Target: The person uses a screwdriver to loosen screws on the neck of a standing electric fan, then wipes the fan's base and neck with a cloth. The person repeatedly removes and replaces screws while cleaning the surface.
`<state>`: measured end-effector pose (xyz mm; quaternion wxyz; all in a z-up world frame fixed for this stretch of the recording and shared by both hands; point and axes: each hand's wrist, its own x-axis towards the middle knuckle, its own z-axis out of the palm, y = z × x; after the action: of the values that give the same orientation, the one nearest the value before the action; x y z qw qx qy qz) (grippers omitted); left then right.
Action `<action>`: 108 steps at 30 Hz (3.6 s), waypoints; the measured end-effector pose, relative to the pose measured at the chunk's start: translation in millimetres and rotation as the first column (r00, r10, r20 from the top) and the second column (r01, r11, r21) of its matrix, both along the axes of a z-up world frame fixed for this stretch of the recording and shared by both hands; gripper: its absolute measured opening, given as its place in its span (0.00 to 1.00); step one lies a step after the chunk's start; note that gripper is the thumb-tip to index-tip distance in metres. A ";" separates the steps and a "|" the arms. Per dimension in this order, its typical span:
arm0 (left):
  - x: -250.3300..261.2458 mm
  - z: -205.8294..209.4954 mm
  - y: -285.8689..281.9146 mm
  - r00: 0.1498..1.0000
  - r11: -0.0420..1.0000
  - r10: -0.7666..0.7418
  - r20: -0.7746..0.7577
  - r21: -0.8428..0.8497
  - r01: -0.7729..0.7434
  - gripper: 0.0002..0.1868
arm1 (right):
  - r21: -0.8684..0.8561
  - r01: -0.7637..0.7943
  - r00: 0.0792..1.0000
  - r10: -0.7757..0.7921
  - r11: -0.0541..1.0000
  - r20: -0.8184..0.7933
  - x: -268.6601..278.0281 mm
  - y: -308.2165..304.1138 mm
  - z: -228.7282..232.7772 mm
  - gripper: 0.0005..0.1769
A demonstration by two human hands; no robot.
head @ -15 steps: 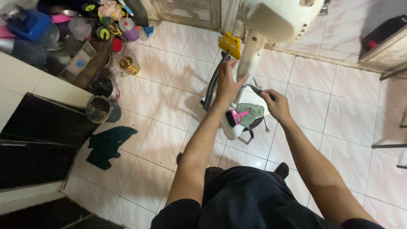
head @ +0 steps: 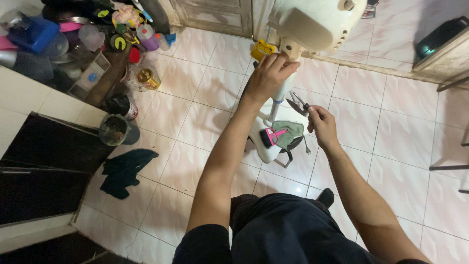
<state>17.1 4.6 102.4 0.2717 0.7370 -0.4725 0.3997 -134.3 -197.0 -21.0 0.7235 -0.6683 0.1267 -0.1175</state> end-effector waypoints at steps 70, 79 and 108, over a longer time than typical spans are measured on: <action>-189.6 -117.5 -732.8 -0.738 0.747 -0.458 -0.496 -0.665 -0.016 0.14 | 0.509 0.692 0.585 -0.811 0.512 0.022 -351.7 -632.1 94.5 0.14; -136.1 -113.6 -919.7 -0.547 0.758 -0.314 -0.776 -0.552 0.347 0.15 | 0.614 0.699 0.512 -0.856 0.366 -0.072 -291.3 -756.8 86.4 0.17; -95.6 -146.7 -1361.8 0.796 0.842 -0.192 -0.574 0.320 0.434 0.08 | 0.580 0.681 0.635 -0.755 0.448 -0.163 -245.1 -1110.3 57.4 0.09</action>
<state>-78.6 -1357.2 -44.3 0.2812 0.7673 -0.5760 0.0168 -379.4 -1307.4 36.4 0.7803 -0.2810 0.3838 -0.4060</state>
